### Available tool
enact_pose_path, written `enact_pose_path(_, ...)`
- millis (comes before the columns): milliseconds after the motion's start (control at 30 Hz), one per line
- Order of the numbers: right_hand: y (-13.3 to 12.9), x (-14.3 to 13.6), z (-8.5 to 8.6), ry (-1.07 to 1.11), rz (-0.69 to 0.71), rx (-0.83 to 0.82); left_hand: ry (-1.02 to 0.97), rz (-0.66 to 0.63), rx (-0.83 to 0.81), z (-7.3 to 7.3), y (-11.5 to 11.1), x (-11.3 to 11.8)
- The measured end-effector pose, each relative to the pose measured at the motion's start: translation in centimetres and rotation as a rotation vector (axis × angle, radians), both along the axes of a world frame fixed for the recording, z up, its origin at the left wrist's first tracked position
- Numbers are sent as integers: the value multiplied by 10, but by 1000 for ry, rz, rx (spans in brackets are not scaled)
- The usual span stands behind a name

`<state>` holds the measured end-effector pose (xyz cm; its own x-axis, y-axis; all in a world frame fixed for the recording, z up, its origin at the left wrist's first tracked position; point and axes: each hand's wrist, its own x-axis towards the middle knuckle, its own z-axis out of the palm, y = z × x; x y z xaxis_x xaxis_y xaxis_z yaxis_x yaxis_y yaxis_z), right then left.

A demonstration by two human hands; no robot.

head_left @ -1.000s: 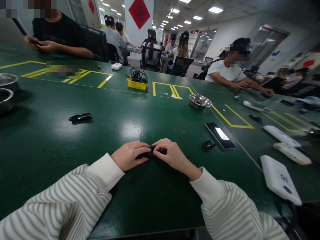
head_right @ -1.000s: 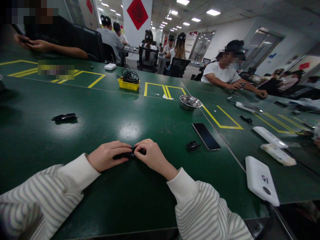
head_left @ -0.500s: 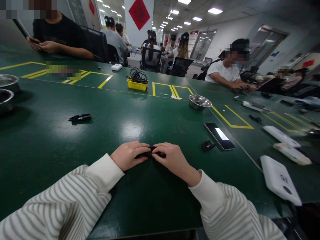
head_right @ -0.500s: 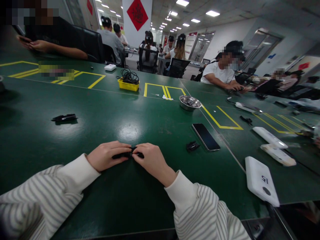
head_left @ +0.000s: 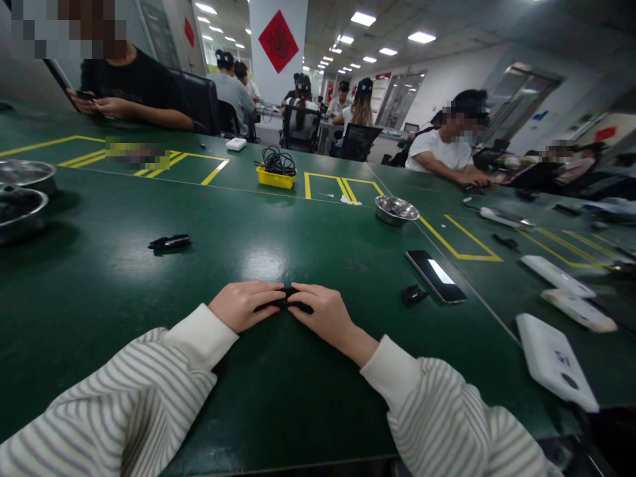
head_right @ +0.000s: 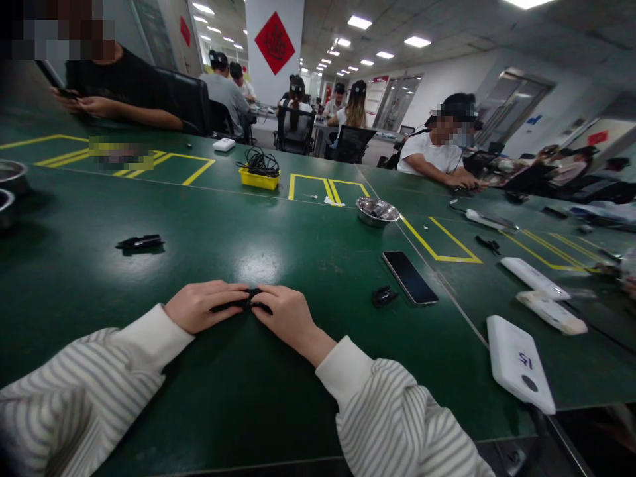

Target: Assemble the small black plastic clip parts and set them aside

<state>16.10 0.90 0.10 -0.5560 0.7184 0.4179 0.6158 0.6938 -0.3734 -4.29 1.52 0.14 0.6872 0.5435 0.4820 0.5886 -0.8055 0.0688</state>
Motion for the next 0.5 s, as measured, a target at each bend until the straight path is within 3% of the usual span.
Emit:
enact_pose_path(233,32,-81,-7,-30,124,60,31,212,10,-4,3,-79)
enact_pose_path(400,46,-149,-7,-46,131,88,132,352,34,3,2,-136)
enact_pose_path(500,48,-172,-5,-16,124,98,194,418,58,9,4,-157)
